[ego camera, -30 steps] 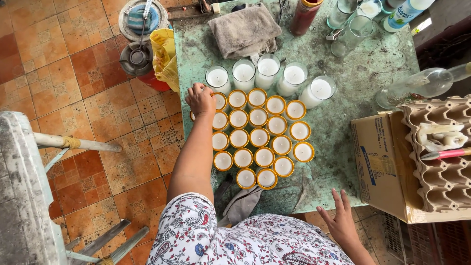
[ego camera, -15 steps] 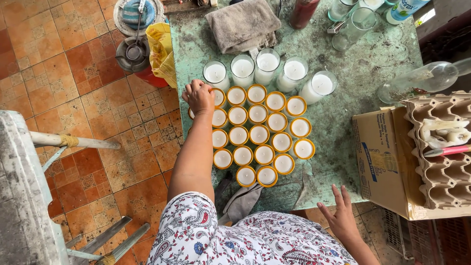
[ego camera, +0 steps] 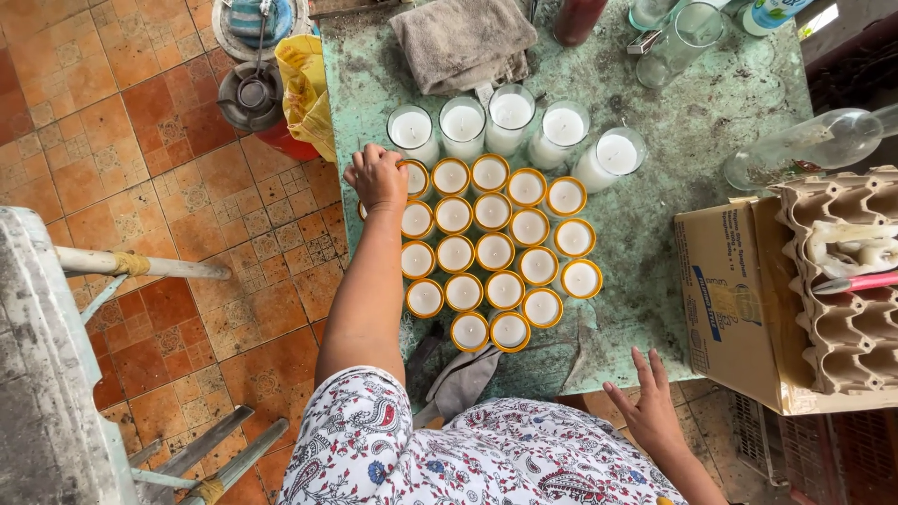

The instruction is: The person organizes glass candle jars on a table, wipes them with a cloth, picks up wax scraps, and stirs a large melting vat with a wooden stick before returning to organize more jars.

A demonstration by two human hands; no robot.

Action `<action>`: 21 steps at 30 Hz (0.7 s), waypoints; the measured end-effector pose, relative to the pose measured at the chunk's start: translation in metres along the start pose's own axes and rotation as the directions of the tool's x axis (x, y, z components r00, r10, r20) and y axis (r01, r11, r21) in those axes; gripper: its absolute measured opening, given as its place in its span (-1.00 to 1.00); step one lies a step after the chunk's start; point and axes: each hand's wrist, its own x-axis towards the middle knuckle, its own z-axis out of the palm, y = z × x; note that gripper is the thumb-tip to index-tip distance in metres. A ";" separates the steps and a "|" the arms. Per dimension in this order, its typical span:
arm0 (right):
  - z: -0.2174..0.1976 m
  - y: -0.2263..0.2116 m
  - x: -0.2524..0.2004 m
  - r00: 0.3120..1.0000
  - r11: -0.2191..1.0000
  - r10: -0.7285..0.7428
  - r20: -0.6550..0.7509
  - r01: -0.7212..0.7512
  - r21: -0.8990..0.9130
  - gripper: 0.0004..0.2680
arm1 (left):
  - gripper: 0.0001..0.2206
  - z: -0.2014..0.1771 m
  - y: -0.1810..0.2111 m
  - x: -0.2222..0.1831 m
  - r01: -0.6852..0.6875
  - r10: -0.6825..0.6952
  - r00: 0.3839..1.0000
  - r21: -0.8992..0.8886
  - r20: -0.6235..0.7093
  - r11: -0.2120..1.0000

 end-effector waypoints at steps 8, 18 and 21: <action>0.002 0.004 0.002 1.000 1.000 -0.014 0.002 0.014 0.014 -0.34 | -0.71 -0.056 0.005 -0.009 0.028 -0.018 0.999 -0.203 0.052 0.979; 0.006 0.001 0.005 1.000 1.000 -0.004 0.025 0.004 0.012 -0.34 | -0.76 -0.046 0.017 -0.049 -0.154 0.170 0.978 -0.133 0.120 0.979; 0.007 0.002 0.005 0.999 1.000 -0.008 0.035 0.008 -0.003 -0.33 | -0.83 -0.040 0.021 -0.046 -0.135 0.155 0.970 -0.118 0.184 0.984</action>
